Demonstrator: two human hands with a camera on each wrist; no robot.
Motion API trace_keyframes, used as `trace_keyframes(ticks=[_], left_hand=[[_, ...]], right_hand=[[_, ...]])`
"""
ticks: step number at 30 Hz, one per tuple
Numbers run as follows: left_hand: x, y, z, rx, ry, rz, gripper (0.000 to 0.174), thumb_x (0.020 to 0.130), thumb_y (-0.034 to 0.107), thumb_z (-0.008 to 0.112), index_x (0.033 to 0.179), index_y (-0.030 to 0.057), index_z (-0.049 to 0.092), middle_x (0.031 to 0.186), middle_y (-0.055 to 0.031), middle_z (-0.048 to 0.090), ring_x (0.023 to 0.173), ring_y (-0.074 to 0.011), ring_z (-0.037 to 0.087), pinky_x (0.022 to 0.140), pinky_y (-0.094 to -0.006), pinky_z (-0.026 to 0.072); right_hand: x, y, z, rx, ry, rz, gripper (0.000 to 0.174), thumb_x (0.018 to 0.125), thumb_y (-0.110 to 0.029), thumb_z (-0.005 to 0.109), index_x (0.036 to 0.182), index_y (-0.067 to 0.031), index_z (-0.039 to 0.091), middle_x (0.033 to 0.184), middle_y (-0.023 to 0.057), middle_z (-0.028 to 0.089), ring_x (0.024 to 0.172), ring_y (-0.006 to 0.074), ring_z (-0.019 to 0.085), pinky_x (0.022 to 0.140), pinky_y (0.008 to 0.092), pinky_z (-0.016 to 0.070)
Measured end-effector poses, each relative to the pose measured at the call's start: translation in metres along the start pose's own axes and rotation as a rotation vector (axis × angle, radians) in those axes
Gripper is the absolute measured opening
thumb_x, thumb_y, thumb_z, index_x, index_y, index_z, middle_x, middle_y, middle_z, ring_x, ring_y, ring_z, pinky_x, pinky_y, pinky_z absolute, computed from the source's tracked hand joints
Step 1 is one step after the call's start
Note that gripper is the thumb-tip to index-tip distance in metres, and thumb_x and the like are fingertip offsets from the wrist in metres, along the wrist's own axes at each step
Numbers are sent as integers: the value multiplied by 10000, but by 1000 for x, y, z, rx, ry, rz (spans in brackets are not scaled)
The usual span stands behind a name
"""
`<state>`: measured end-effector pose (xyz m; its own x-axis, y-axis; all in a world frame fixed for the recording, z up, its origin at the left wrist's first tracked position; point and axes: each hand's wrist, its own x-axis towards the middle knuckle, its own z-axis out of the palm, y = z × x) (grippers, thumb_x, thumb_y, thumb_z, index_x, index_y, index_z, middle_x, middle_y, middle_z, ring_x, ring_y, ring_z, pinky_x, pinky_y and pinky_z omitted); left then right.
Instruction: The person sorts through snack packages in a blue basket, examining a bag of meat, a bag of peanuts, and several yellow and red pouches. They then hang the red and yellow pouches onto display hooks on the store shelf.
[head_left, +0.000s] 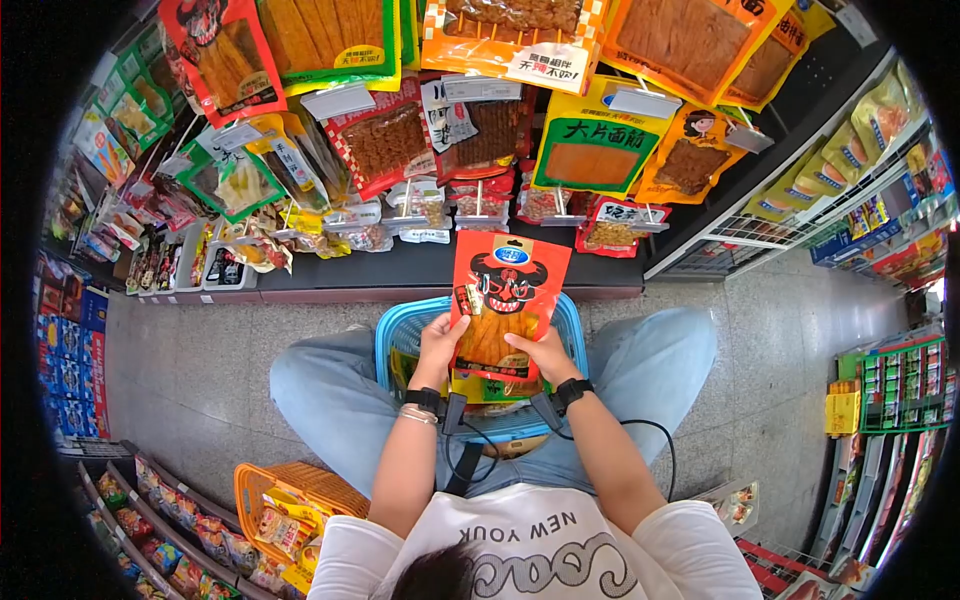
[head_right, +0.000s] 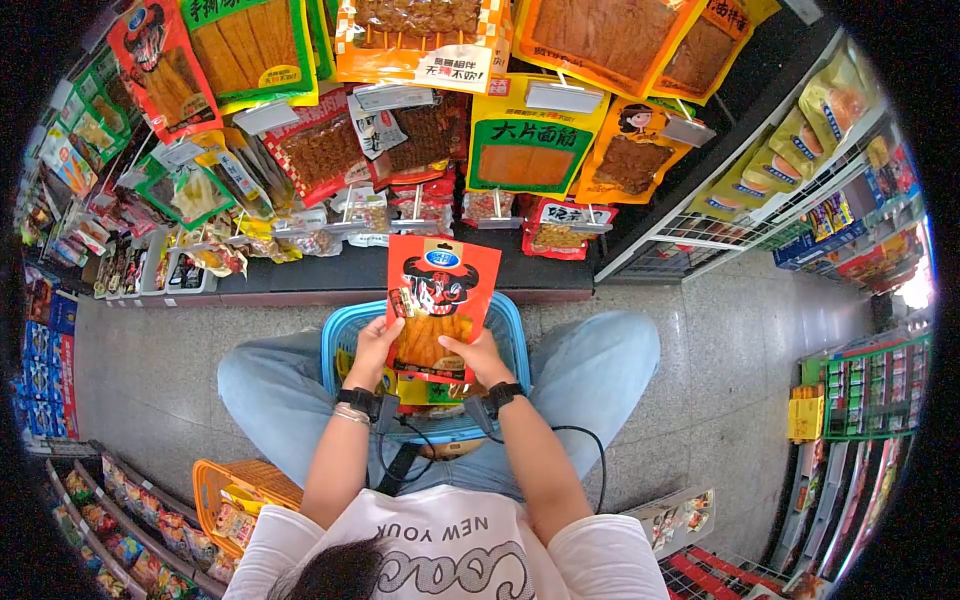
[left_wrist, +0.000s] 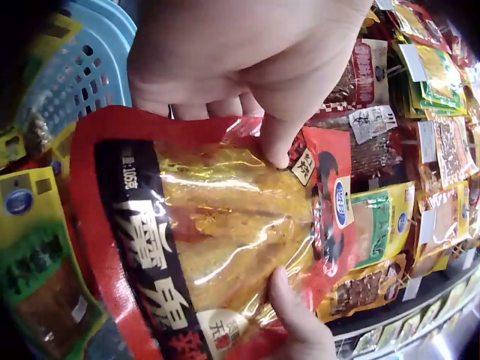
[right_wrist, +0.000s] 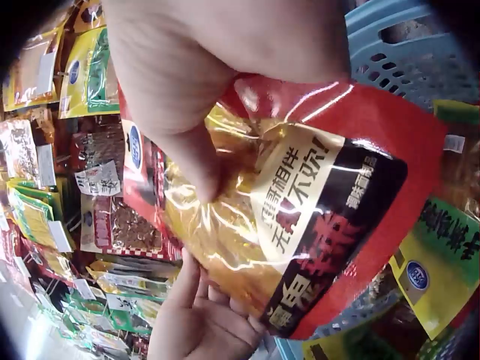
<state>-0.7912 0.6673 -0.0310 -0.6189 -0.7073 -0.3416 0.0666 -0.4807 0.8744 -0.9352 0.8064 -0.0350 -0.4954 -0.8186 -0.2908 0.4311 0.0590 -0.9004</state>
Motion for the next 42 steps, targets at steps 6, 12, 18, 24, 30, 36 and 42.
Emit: trace_keyframes(ticks=[6,12,18,24,30,36,42], left_hand=[[-3,-6,9,518,-17,355,731,726,210,766,1302,-9,373,1241,-171,504,1153,-242,479,964,-348,392],[-13,-7,26,298,-259,182,974,679,230,799,1423,3,212,1375,-178,371,1253,-240,391,1022,-331,333],[-6,-13,12,-1,-113,60,441,877,162,572,1275,29,438,1175,-76,546,1056,-161,524,904,-308,421],[3,-7,8,-285,16,107,292,958,101,431,1236,25,476,1185,-67,566,1056,-157,548,922,-315,425],[4,-2,2,-241,43,71,294,958,118,443,1235,25,476,1187,-59,567,1054,-150,545,919,-307,421],[7,-11,-1,-169,77,66,270,953,147,469,1192,34,523,1131,-40,596,1013,-132,555,891,-295,427],[1,-9,7,-267,-6,0,276,946,172,498,1184,41,543,1086,-30,611,956,-119,574,840,-285,454]], right_hand=[[0,-12,17,35,131,-81,330,811,-89,682,1113,3,584,1039,56,638,923,140,600,809,296,477],[1,20,33,-204,-139,-221,398,834,-20,602,1218,-21,495,1199,67,540,1072,143,525,910,285,431],[-18,-13,38,-247,-274,-106,467,843,-66,593,1297,-55,487,1384,65,433,1242,170,419,982,310,374],[-12,-15,21,-231,-154,14,294,874,-69,568,1164,-23,593,1199,100,583,1114,166,539,915,296,427],[0,7,-2,-326,257,-169,425,814,-169,691,1171,5,542,1150,112,593,1031,190,570,868,317,453],[-3,16,-6,-42,71,-7,299,835,-36,637,1112,28,546,1070,74,611,944,140,584,829,273,461],[-6,15,-2,-547,173,-293,641,781,-177,721,1288,24,383,1285,160,444,1150,228,472,960,342,388]])
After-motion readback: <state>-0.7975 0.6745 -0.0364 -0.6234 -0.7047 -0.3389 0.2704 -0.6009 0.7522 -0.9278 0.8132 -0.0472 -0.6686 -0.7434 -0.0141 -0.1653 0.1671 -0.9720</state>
